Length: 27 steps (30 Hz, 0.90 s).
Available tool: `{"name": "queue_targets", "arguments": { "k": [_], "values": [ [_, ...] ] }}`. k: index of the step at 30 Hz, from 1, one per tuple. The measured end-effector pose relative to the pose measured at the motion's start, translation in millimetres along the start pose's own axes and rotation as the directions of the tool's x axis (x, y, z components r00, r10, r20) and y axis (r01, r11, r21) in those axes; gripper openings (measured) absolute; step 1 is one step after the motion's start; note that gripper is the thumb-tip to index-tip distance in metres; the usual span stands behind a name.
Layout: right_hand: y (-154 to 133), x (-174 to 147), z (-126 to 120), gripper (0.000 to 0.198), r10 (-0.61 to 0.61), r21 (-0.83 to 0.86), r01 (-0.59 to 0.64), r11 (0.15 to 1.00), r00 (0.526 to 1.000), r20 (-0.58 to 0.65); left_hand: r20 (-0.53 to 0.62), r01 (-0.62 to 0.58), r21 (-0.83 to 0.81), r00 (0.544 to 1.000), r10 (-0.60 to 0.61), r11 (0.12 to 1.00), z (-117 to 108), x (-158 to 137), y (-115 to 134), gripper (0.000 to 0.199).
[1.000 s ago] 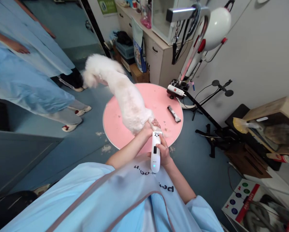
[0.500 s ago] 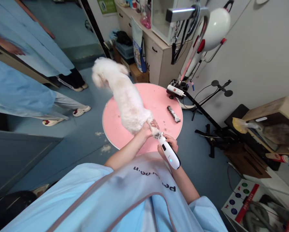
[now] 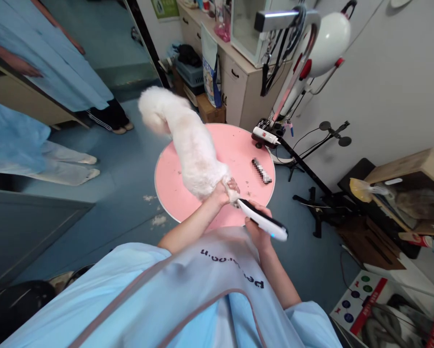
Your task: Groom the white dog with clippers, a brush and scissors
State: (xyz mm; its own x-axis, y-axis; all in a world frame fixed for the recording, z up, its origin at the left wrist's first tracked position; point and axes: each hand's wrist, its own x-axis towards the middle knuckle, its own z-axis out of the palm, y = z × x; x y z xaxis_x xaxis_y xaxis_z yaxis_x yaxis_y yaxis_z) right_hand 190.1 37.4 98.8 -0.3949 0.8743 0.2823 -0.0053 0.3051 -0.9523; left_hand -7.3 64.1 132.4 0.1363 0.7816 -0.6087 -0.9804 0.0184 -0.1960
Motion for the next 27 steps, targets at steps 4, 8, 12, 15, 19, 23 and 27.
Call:
{"name": "queue_targets", "arguments": {
  "k": [4, 8, 12, 15, 19, 23, 27],
  "values": [
    [-11, -2, -5, 0.021, -0.258, -0.304, 0.35, 0.886, 0.917, 0.304, 0.009, -0.007, 0.024, 1.0, 0.007, 1.0, -3, 4, 1, 0.043],
    [-12, -7, -6, 0.03, -0.289, -0.4, 0.48, 0.781, 0.845, 0.449, 0.031, 0.03, 0.047, 0.999, -0.031, 0.998, -4, 6, 1, 0.045],
    [-11, -11, -2, 0.036, -0.407, -0.447, 0.586, 0.675, 0.802, 0.436, 0.025, 0.011, 0.014, 1.0, -0.012, 1.0, -5, 6, 2, 0.044],
    [-10, -11, -1, 0.04, -0.429, -0.446, 0.608, 0.657, 0.788, 0.442, 0.012, 0.023, 0.025, 1.0, -0.023, 0.999, -5, 7, 3, 0.042],
    [-5, -12, -1, 0.039, -0.374, -0.446, 0.565, 0.694, 0.812, 0.448, 0.02, 0.012, 0.039, 1.0, -0.012, 0.999, -5, 5, 4, 0.039],
    [-12, -9, -2, 0.038, -0.249, -0.442, 0.469, 0.765, 0.848, 0.468, 0.014, -0.019, 0.053, 1.0, 0.018, 0.998, -3, 3, 3, 0.038],
    [-29, 2, -4, 0.037, -0.08, -0.343, 0.347, 0.873, 0.796, 0.6, -0.019, -0.016, 0.097, 1.0, 0.017, 0.995, -5, 5, 4, 0.04]
  ]
}}
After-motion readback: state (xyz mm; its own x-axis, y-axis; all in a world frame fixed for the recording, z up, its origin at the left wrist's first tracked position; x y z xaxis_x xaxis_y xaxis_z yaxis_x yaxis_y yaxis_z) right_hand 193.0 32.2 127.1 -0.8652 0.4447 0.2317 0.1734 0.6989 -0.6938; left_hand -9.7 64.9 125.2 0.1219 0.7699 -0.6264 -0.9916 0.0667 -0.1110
